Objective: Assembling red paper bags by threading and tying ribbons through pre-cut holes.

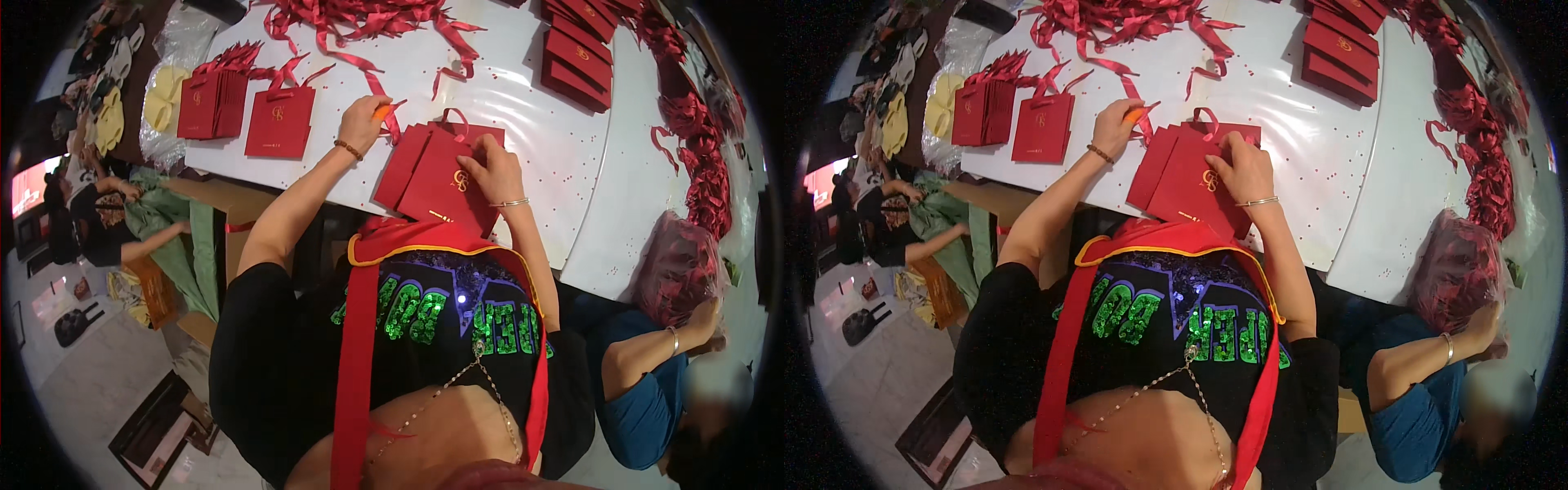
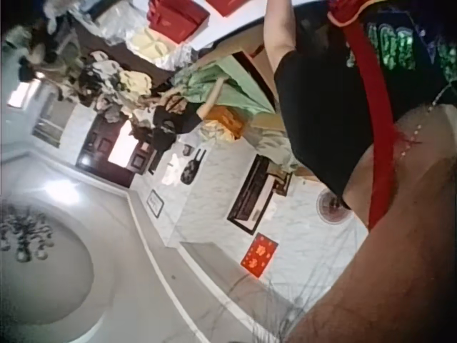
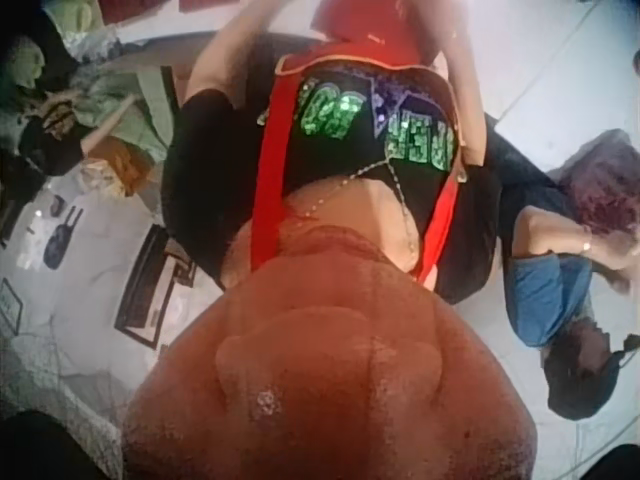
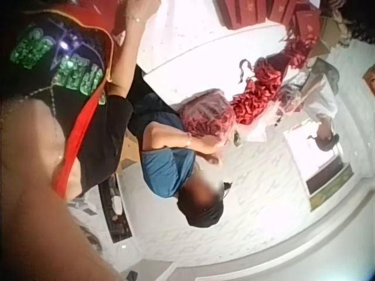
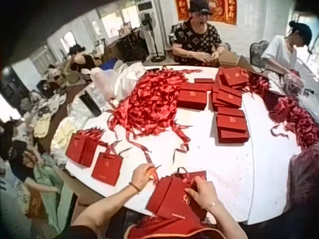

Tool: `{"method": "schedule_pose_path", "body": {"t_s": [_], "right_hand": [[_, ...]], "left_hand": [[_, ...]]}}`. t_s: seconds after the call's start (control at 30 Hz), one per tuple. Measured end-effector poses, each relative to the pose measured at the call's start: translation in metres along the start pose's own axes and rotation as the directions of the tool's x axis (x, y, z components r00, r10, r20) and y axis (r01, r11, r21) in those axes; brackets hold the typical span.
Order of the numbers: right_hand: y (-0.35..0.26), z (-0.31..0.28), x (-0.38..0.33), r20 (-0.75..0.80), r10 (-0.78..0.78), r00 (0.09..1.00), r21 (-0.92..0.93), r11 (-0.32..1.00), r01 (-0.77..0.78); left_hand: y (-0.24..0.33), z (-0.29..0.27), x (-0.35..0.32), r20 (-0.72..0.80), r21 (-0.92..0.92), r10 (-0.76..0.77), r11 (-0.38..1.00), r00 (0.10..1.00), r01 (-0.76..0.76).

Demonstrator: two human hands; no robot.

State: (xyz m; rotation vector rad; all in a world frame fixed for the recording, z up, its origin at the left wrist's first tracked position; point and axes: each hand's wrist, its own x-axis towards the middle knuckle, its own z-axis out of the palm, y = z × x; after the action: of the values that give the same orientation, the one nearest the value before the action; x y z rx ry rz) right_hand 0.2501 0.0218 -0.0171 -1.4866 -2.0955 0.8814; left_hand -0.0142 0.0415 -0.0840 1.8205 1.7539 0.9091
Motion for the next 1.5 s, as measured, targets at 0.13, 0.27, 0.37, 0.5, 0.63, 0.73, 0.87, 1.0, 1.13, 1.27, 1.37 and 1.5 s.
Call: {"method": "schedule_pose_path", "body": {"t_s": [0.13, 0.27, 0.37, 0.5, 0.63, 0.73, 0.87, 1.0, 1.13, 1.27, 1.37, 1.5], "right_hand": [[-0.001, 0.0, -0.002, 0.02, 0.025, 0.999, -0.008, 1.0, -0.025], [-0.008, -0.001, -0.003, 0.021, 0.016, 1.0, -0.027, 1.0, -0.016], [-0.009, -0.001, -0.005, 0.022, 0.058, 0.998, -0.01, 0.998, -0.058], [-0.006, 0.0, -0.008, 0.047, 0.13, 0.99, 0.079, 0.988, -0.134], [-0.002, -0.008, -0.007, 0.142, 0.198, 0.97, 0.164, 0.962, -0.22], [0.007, -0.012, -0.007, 0.193, 0.202, 0.96, 0.186, 0.953, -0.238], [0.001, -0.017, -0.006, 0.2, 0.195, 0.96, 0.218, 0.947, -0.238], [-0.005, -0.015, -0.006, 0.216, 0.221, 0.951, 0.139, 0.957, -0.254], [-0.005, -0.015, -0.007, 0.193, 0.211, 0.958, 0.05, 0.973, -0.225], [-0.005, -0.012, -0.005, 0.204, 0.19, 0.96, 0.03, 0.979, -0.2], [-0.006, -0.011, -0.005, 0.187, 0.147, 0.971, 0.015, 0.988, -0.152], [-0.011, -0.015, -0.006, 0.187, 0.117, 0.975, 0.026, 0.992, -0.124]], "left_hand": [[0.004, -0.008, -0.021, 0.045, 0.033, -0.023, 0.999, 0.999, 0.022], [0.013, -0.01, -0.016, 0.041, 0.172, -0.064, 0.983, 0.997, 0.056], [0.019, -0.005, -0.01, 0.091, 0.335, -0.098, 0.94, 0.991, 0.062], [0.02, 0.002, -0.008, 0.097, 0.386, -0.025, 0.922, 0.995, -0.014], [0.029, -0.001, 0.001, 0.067, 0.399, 0.041, 0.915, 0.997, -0.064], [0.053, -0.01, 0.005, -0.032, -0.056, 0.088, 0.994, 0.996, -0.089], [0.113, -0.026, -0.011, 0.27, -0.232, 0.155, 0.968, 0.95, -0.093], [0.124, -0.015, -0.028, 0.368, -0.208, 0.068, 0.978, 0.927, 0.011], [0.12, -0.011, -0.03, 0.346, -0.309, -0.025, 0.941, 0.938, 0.139], [0.12, -0.009, -0.034, 0.324, -0.107, 0.03, 0.994, 0.946, 0.005], [0.12, -0.003, -0.036, 0.246, -0.056, 0.105, 0.994, 0.964, -0.094], [0.125, -0.001, -0.035, 0.202, -0.055, 0.141, 0.99, 0.969, -0.133]]}}
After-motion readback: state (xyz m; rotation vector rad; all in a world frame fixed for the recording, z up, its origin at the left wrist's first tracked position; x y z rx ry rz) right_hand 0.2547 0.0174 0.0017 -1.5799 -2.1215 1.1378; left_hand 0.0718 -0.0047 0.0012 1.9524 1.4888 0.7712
